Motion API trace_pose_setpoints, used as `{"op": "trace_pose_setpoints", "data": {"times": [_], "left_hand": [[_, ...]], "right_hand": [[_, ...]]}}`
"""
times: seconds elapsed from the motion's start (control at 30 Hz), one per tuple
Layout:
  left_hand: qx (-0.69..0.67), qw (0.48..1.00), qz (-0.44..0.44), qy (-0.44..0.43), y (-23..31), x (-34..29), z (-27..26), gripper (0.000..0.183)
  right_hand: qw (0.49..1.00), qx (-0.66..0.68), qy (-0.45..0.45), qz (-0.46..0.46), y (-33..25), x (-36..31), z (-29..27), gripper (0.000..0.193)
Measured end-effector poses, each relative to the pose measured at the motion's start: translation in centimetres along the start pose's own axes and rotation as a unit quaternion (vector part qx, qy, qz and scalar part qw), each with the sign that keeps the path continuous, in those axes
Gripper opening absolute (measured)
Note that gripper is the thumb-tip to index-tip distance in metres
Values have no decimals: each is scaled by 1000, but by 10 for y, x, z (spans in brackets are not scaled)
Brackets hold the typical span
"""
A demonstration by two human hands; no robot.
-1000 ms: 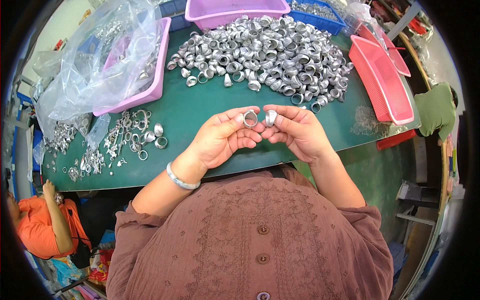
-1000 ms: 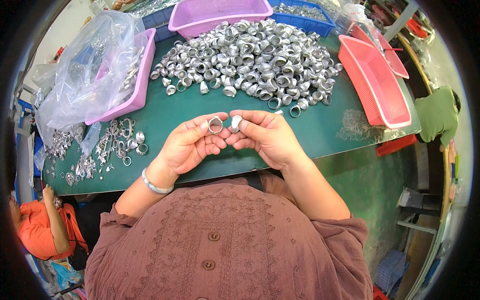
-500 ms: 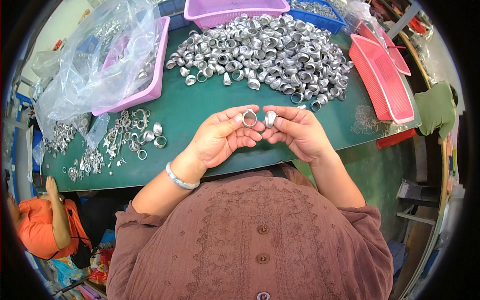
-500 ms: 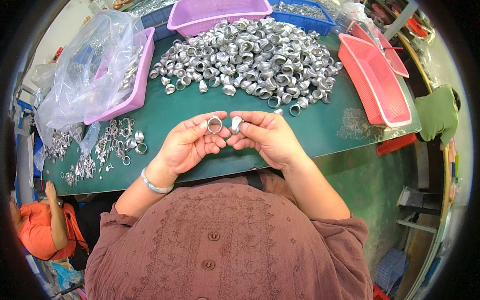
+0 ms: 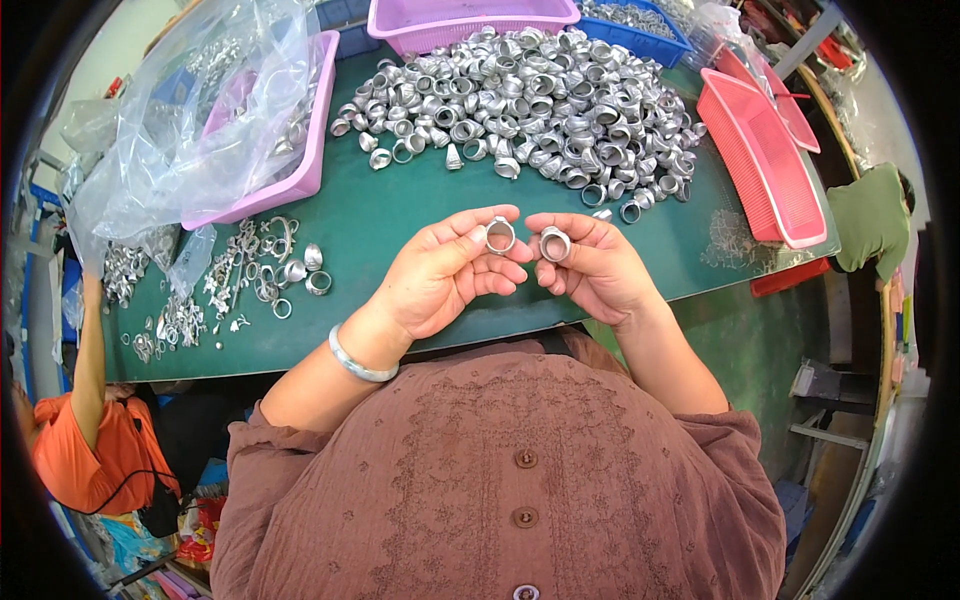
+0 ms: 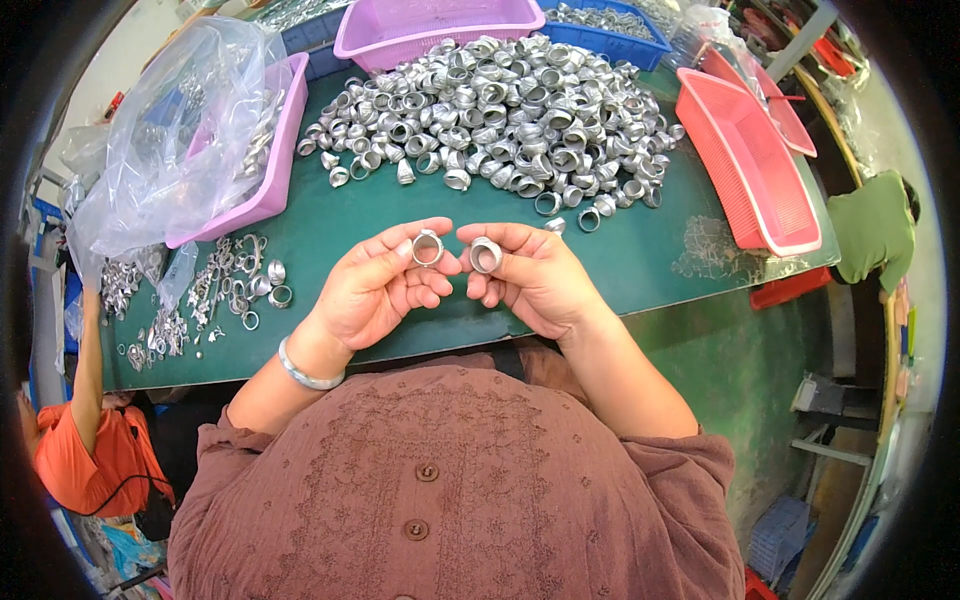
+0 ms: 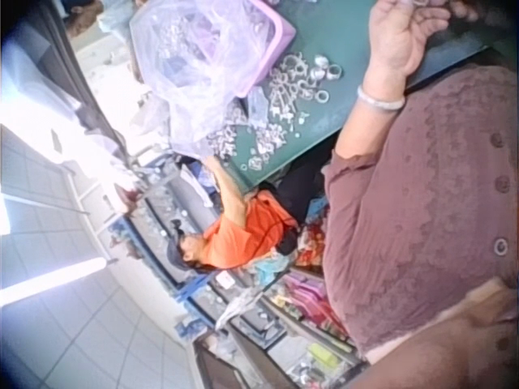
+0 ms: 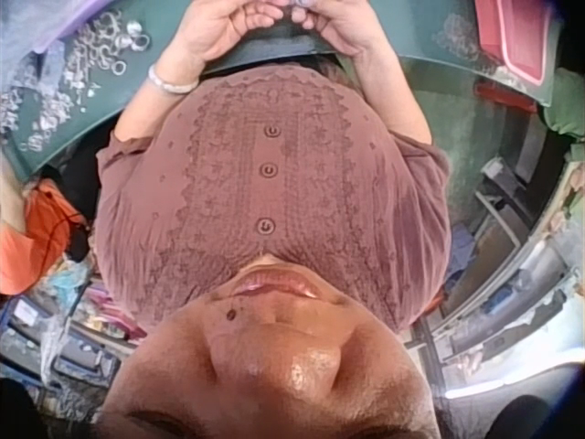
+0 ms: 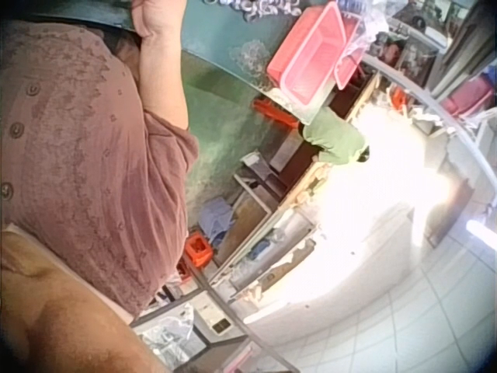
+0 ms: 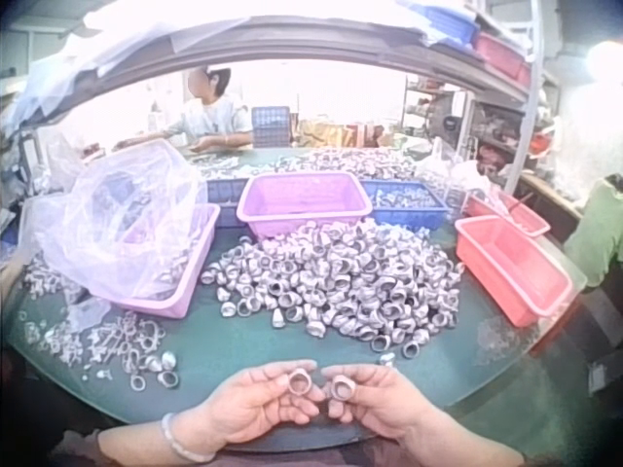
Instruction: The person picks up metal rings from a pile on the workbench, holds and turns them over by hand to check their surfaces, and sets them down on the table.
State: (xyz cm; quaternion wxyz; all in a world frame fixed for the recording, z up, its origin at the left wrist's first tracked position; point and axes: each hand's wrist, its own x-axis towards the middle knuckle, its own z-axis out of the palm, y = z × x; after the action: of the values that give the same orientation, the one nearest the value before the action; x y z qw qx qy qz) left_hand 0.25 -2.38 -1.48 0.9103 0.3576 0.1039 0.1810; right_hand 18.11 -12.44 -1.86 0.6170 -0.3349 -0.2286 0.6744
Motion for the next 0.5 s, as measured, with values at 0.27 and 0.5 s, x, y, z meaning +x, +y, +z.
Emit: {"op": "trace_pose_setpoints", "data": {"times": [0.27,0.5], "left_hand": [[3,1000,-11,7,0,0,-3,31],[9,1000,-10,0,1,-1,-3,31]], "right_hand": [[1000,10,-5,6,-1,2,-2,27],[1000,8,-7,6,-1,2,-2,27]]}}
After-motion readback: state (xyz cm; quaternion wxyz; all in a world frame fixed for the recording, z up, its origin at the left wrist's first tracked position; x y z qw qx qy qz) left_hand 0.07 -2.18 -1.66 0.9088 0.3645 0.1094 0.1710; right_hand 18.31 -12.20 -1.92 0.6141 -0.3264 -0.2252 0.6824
